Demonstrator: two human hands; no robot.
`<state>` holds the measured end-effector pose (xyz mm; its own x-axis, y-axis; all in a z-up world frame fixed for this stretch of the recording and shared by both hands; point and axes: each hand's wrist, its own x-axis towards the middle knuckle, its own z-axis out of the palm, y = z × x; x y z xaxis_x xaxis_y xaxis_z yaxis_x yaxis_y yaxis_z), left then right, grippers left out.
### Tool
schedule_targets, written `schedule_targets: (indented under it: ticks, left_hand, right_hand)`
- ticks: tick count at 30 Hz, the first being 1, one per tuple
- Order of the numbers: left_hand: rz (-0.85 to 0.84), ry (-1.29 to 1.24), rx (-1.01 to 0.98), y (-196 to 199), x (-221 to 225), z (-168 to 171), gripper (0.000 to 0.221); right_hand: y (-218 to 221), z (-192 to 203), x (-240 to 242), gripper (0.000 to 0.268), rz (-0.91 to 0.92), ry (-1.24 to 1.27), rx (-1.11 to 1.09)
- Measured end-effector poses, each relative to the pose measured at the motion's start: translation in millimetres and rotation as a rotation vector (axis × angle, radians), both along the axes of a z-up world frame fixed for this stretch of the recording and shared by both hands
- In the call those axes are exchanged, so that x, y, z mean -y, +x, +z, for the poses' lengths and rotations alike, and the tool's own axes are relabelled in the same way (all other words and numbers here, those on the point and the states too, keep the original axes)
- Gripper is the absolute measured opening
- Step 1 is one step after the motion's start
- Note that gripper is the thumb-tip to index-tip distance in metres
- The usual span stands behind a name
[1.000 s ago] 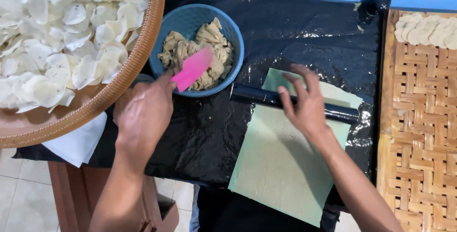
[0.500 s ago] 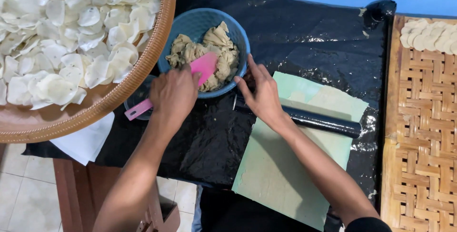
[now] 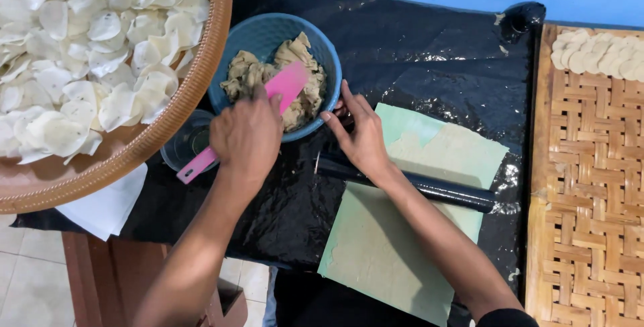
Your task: Flattening dough or vegetable slices into thin chips using a rolling pin.
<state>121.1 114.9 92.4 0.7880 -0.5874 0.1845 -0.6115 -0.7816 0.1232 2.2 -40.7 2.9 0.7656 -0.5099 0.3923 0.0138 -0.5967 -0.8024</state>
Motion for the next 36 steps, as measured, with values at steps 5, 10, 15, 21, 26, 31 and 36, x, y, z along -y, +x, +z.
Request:
schedule_targets:
  ticks: [5, 10, 15, 21, 26, 31, 36]
  left_hand:
    - [-0.024, 0.105, 0.01, -1, -3, -9, 0.036]
    - [-0.156, -0.02, 0.112, 2, 2, -24, 0.031]
    - [-0.199, 0.022, 0.014, 3, 13, -37, 0.029]
    - [-0.227, 0.008, -0.097, -4, 18, -42, 0.031]
    - [-0.117, -0.031, -0.332, 15, 24, -40, 0.046]
    - [-0.054, -0.043, -0.528, 37, 34, -60, 0.05]
    - [-0.105, -0.076, -0.601, 77, 38, -126, 0.059]
  right_hand:
    - [2, 0, -2, 0.064, 0.009, 0.028, -0.013]
    - [2, 1, 0, 0.064, -0.005, 0.028, -0.019]
    - [3, -6, 0, 0.065, 0.022, 0.106, -0.027]
    - [5, -11, 2, 0.065, 0.073, 0.187, 0.023]
    - [6, -9, 0, 0.063, 0.066, 0.17, 0.012]
    - [5, -9, -1, 0.063, 0.08, 0.141, 0.001]
    - [7, -10, -1, 0.064, 0.054, 0.154, -0.002]
